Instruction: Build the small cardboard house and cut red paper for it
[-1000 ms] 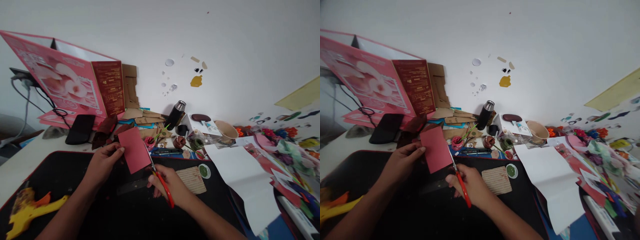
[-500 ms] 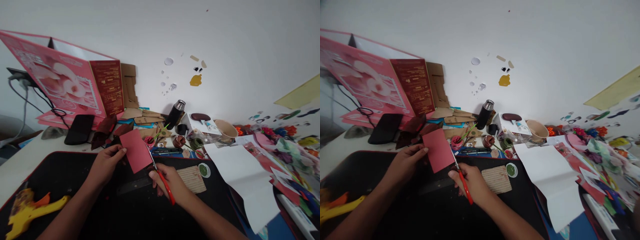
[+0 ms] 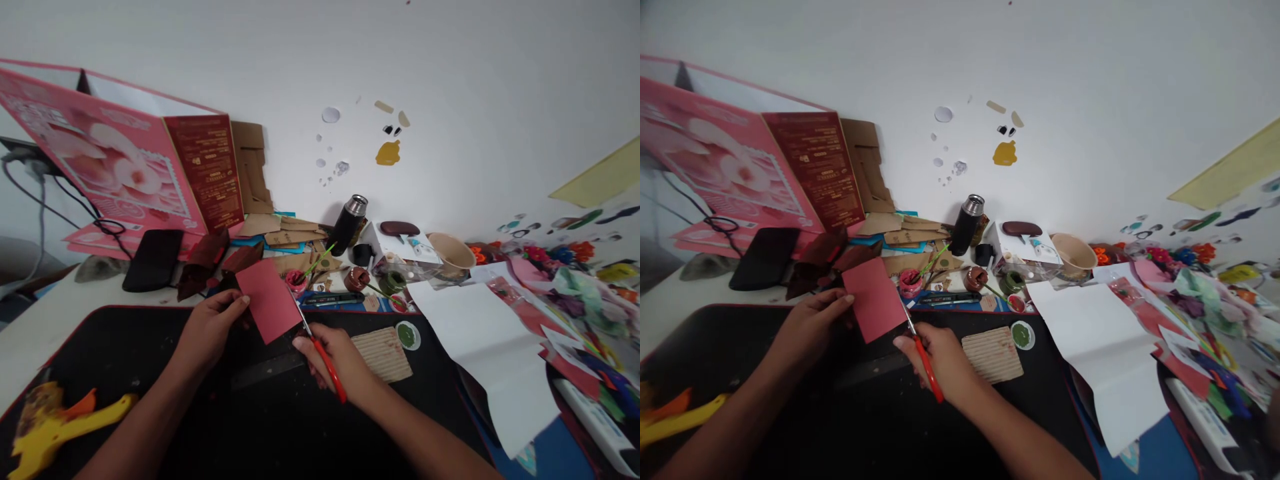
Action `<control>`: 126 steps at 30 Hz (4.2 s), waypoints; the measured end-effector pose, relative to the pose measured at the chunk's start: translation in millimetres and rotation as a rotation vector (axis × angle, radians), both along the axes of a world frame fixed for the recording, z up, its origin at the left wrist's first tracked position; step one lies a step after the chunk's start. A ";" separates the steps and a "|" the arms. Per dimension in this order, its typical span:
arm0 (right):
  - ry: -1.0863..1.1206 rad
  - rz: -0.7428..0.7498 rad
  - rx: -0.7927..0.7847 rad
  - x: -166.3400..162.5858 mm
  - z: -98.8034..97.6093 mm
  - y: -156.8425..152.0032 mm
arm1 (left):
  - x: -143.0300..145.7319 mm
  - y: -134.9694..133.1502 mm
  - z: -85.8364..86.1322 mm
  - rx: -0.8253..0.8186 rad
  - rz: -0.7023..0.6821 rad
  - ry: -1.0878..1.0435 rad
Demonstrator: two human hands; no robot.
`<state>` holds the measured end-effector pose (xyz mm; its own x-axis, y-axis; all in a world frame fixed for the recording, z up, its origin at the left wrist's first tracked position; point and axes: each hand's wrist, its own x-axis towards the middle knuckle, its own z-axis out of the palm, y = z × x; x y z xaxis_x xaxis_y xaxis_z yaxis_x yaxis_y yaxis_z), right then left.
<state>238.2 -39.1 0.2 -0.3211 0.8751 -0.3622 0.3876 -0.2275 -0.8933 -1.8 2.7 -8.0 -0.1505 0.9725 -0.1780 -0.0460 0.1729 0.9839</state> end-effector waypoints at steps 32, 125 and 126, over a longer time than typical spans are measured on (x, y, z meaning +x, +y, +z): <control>-0.169 0.028 0.306 -0.3 -16.6 2.5 | 1.0 2.5 -9.1 -0.027 -0.010 0.008; -0.048 -0.016 0.004 -2.6 -9.5 -1.7 | 0.2 0.8 0.9 -0.014 -0.031 0.037; -0.054 -0.014 0.017 -2.6 -11.1 -1.6 | 0.8 1.3 0.4 -0.017 -0.028 0.035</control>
<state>235.6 -40.7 -11.0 -0.2889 0.8856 -0.3635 0.4321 -0.2182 -0.8750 -1.0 4.0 -7.6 -0.1296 0.9732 -0.1901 -0.0069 0.1909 0.9816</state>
